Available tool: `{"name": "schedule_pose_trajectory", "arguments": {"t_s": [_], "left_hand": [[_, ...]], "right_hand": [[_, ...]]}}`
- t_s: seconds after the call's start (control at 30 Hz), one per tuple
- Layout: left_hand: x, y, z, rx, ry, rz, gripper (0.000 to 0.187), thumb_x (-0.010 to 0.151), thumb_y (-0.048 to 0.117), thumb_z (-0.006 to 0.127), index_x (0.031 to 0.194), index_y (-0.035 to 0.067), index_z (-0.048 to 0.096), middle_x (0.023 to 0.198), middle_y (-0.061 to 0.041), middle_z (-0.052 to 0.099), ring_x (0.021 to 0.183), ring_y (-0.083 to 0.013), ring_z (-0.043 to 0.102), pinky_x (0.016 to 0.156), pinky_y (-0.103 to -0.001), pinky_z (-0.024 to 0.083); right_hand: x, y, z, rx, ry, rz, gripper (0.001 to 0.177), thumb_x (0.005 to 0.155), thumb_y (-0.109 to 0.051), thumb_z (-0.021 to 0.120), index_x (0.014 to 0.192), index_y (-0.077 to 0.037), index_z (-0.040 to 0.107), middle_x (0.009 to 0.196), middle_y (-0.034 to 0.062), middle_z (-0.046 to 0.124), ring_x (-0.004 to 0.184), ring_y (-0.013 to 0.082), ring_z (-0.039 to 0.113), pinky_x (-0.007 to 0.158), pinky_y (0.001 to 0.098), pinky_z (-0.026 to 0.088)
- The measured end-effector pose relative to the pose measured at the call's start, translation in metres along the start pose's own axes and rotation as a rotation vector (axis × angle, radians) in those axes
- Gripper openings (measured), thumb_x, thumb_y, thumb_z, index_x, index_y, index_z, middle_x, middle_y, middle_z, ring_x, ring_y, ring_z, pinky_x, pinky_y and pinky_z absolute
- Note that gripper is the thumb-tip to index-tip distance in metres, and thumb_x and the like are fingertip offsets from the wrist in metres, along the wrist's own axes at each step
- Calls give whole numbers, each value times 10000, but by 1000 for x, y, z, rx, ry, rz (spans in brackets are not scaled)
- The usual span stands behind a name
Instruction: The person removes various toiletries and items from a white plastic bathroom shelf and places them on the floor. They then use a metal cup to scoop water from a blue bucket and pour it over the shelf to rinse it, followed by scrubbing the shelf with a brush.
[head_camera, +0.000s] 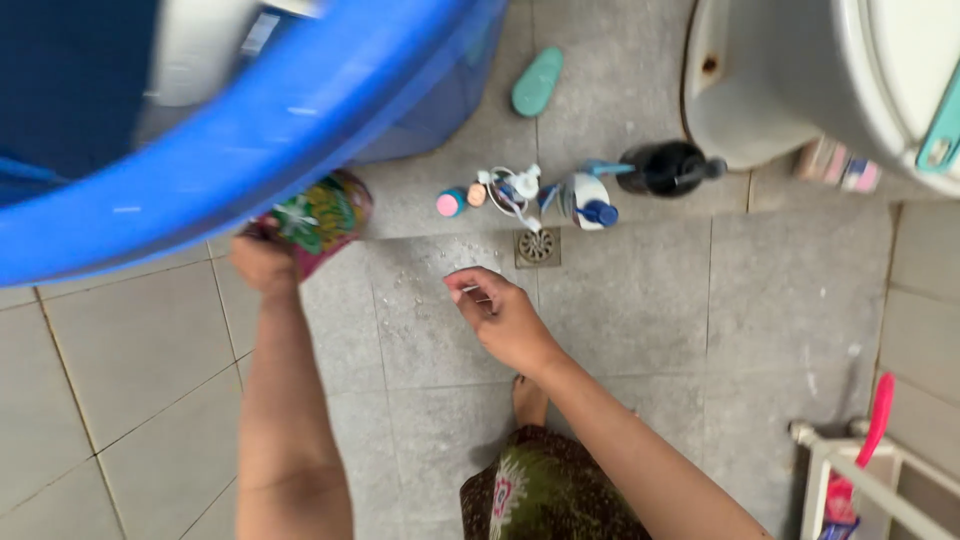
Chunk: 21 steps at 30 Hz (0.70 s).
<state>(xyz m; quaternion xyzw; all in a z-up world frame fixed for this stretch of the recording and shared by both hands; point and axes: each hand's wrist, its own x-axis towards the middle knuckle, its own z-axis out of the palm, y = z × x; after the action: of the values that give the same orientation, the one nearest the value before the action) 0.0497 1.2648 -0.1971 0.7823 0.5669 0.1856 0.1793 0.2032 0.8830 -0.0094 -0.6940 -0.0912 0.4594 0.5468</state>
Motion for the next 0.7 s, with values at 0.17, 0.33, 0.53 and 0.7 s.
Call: {"name": "schedule_pose_trajectory", "arguments": {"t_s": [0.17, 0.33, 0.53, 0.7], "left_hand": [[2, 20, 8, 180, -15, -71, 251, 912, 292, 688, 1019, 75, 756, 1000, -202, 747, 932, -445, 698, 765, -533, 546], [8, 69, -8, 52, 21, -234, 259, 832, 316, 726, 978, 109, 781, 952, -190, 749, 925, -415, 707, 794, -522, 551], [-2, 105, -34, 45, -57, -347, 170, 923, 311, 703, 958, 176, 799, 928, -168, 748, 911, -391, 704, 773, -515, 546], [-1, 105, -46, 69, -165, -311, 230, 883, 246, 731, 1107, 202, 758, 1033, -110, 762, 1035, -338, 694, 862, -476, 540]], "right_hand": [[15, -37, 17, -90, -73, 32, 248, 990, -203, 609, 1204, -110, 693, 1029, -2, 729, 869, 83, 641, 754, 261, 543], [26, -52, 48, -206, -155, 35, 274, 1001, -215, 583, 1233, -117, 692, 1003, 7, 722, 833, 102, 623, 733, 275, 528], [51, -71, 84, -264, -195, -13, 283, 1005, -235, 588, 1228, -95, 691, 1065, 38, 746, 925, 119, 678, 778, 288, 540], [61, -63, 93, -234, -220, -119, 323, 990, -226, 566, 1258, -78, 668, 1135, 40, 749, 1027, 116, 706, 868, 286, 550]]}}
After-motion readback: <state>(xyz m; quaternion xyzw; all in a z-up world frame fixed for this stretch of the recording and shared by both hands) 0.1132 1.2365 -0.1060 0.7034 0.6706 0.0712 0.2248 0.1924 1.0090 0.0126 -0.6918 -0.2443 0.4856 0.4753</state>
